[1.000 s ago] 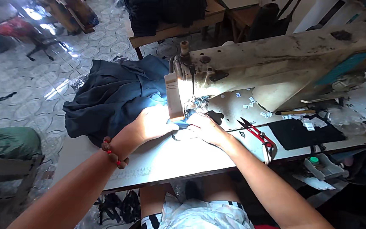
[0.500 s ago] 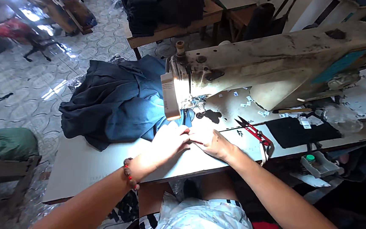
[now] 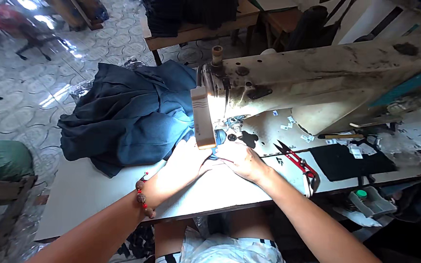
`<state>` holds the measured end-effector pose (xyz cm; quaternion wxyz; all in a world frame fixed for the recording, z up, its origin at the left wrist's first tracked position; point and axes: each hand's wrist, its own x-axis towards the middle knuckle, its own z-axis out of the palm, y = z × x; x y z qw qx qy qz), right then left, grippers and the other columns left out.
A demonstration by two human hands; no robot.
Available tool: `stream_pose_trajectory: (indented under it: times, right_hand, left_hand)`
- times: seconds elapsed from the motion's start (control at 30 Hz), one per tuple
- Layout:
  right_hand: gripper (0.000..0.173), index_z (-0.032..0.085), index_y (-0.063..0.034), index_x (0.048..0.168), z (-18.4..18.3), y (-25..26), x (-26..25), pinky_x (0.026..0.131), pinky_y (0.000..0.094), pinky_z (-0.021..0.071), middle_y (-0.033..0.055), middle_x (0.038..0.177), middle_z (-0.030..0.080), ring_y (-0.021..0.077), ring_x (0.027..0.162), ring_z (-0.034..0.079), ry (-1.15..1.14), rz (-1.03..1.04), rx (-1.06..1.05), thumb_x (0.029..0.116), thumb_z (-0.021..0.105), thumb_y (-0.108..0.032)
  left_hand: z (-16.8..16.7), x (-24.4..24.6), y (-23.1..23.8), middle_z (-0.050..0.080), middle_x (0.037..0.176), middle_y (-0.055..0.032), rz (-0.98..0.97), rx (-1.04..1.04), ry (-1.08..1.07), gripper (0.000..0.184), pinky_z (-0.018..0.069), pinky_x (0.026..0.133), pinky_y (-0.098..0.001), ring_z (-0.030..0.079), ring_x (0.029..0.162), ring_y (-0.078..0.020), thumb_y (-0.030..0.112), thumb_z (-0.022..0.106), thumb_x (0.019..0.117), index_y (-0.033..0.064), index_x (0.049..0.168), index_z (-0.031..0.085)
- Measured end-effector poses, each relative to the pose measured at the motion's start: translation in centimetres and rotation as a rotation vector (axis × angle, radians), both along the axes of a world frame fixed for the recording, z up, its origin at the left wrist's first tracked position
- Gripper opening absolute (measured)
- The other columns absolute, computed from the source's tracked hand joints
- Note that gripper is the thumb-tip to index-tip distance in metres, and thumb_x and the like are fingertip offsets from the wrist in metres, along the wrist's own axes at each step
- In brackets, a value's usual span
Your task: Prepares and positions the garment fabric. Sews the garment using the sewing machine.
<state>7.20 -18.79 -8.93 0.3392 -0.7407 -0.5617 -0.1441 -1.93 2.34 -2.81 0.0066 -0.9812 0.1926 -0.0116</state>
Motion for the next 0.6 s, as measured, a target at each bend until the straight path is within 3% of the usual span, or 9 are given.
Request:
stream_pose_trajectory:
  times: [0.07, 0.13, 0.2, 0.3, 0.37, 0.43, 0.47, 0.5, 0.6]
  right_hand:
    - [0.017, 0.079, -0.0059, 0.098, -0.1, 0.6, 0.9, 0.095, 0.0356, 0.0563, 0.0094, 0.103, 0.076, 0.0219, 0.103, 0.071, 0.032, -0.017, 0.000, 0.0942, 0.063, -0.011]
    - [0.016, 0.078, -0.0075, 0.101, -0.2, 0.9, 1.4, 0.097, 0.0351, 0.0547, 0.0073, 0.105, 0.075, 0.0205, 0.105, 0.070, 0.091, -0.045, -0.026, 0.0946, 0.064, -0.011]
    - [0.014, 0.076, -0.0076, 0.100, -0.2, 1.2, 1.7, 0.098, 0.0355, 0.0541, 0.0064, 0.104, 0.074, 0.0194, 0.105, 0.069, 0.135, -0.067, -0.032, 0.0946, 0.064, -0.011]
    - [0.013, 0.075, -0.0069, 0.097, -0.4, 1.2, 1.8, 0.098, 0.0356, 0.0540, 0.0068, 0.101, 0.073, 0.0194, 0.104, 0.069, 0.169, -0.080, -0.039, 0.0950, 0.063, -0.011]
    - [0.015, 0.076, -0.0070, 0.098, -0.3, 1.2, 1.6, 0.097, 0.0350, 0.0539, 0.0067, 0.101, 0.074, 0.0193, 0.103, 0.069, 0.180, -0.082, -0.037, 0.0956, 0.062, -0.012]
    - [0.017, 0.076, -0.0069, 0.101, -0.2, 1.2, 1.7, 0.098, 0.0355, 0.0536, 0.0074, 0.103, 0.074, 0.0197, 0.105, 0.069, 0.187, -0.079, -0.050, 0.0973, 0.060, -0.013]
    - [0.018, 0.076, -0.0064, 0.101, -0.1, 1.2, 1.7, 0.098, 0.0361, 0.0538, 0.0081, 0.102, 0.074, 0.0202, 0.104, 0.069, 0.189, -0.076, -0.057, 0.0983, 0.060, -0.014]
    - [0.018, 0.076, -0.0054, 0.100, 0.1, 1.2, 1.7, 0.097, 0.0374, 0.0541, 0.0093, 0.102, 0.074, 0.0217, 0.104, 0.070, 0.186, -0.070, -0.064, 0.0983, 0.060, -0.014]
    - [0.016, 0.075, -0.0042, 0.099, 0.1, 1.2, 1.9, 0.096, 0.0378, 0.0541, 0.0101, 0.100, 0.073, 0.0234, 0.102, 0.069, 0.138, -0.050, -0.066, 0.0962, 0.061, -0.012]
  left_hand:
    - [0.2, 0.8, 0.2, 0.063, 0.139, -0.0036, 0.047, 0.026, 0.066, 0.048, 0.0493, 0.085, -0.0472, 0.059, 0.117, -0.0315, 0.049, 0.043, 0.1053, 0.0163, 0.127, 0.070]
    - [0.3, 1.5, 0.6, 0.064, 0.133, -0.0048, 0.056, 0.036, 0.031, 0.038, 0.0516, 0.086, -0.0488, 0.059, 0.116, -0.0312, 0.037, 0.043, 0.1064, 0.0155, 0.120, 0.071]
    - [1.2, 1.7, 0.9, 0.067, 0.124, -0.0112, 0.042, 0.041, -0.090, 0.027, 0.0509, 0.090, -0.0522, 0.061, 0.114, -0.0340, 0.019, 0.049, 0.1042, 0.0116, 0.115, 0.072]
    - [3.8, 1.3, 0.8, 0.059, 0.140, -0.0185, 0.115, 0.103, -0.125, 0.033, 0.0461, 0.105, -0.0494, 0.054, 0.130, -0.0363, 0.012, 0.048, 0.1061, 0.0082, 0.134, 0.066]
    - [5.3, 1.2, 0.7, 0.057, 0.138, -0.0234, 0.128, 0.196, -0.084, 0.032, 0.0477, 0.101, -0.0483, 0.055, 0.126, -0.0389, 0.012, 0.050, 0.1050, 0.0059, 0.132, 0.067]
    - [5.9, 1.3, 1.0, 0.068, 0.121, -0.0177, 0.086, 0.188, -0.045, 0.027, 0.0493, 0.100, -0.0488, 0.063, 0.116, -0.0329, 0.021, 0.061, 0.1011, 0.0101, 0.123, 0.072]
    - [6.1, 1.5, 1.0, 0.071, 0.109, -0.0123, 0.082, 0.143, 0.033, 0.023, 0.0506, 0.094, -0.0498, 0.066, 0.106, -0.0292, 0.026, 0.066, 0.0983, 0.0136, 0.116, 0.072]
    - [6.5, 1.6, 0.8, 0.071, 0.104, -0.0098, 0.088, 0.129, 0.118, 0.024, 0.0513, 0.090, -0.0514, 0.067, 0.101, -0.0281, 0.029, 0.066, 0.0976, 0.0165, 0.118, 0.070]
    - [6.3, 1.2, 1.1, 0.071, 0.100, -0.0073, 0.072, 0.093, 0.048, 0.022, 0.0518, 0.083, -0.0476, 0.067, 0.097, -0.0257, 0.030, 0.067, 0.0981, 0.0210, 0.116, 0.076]
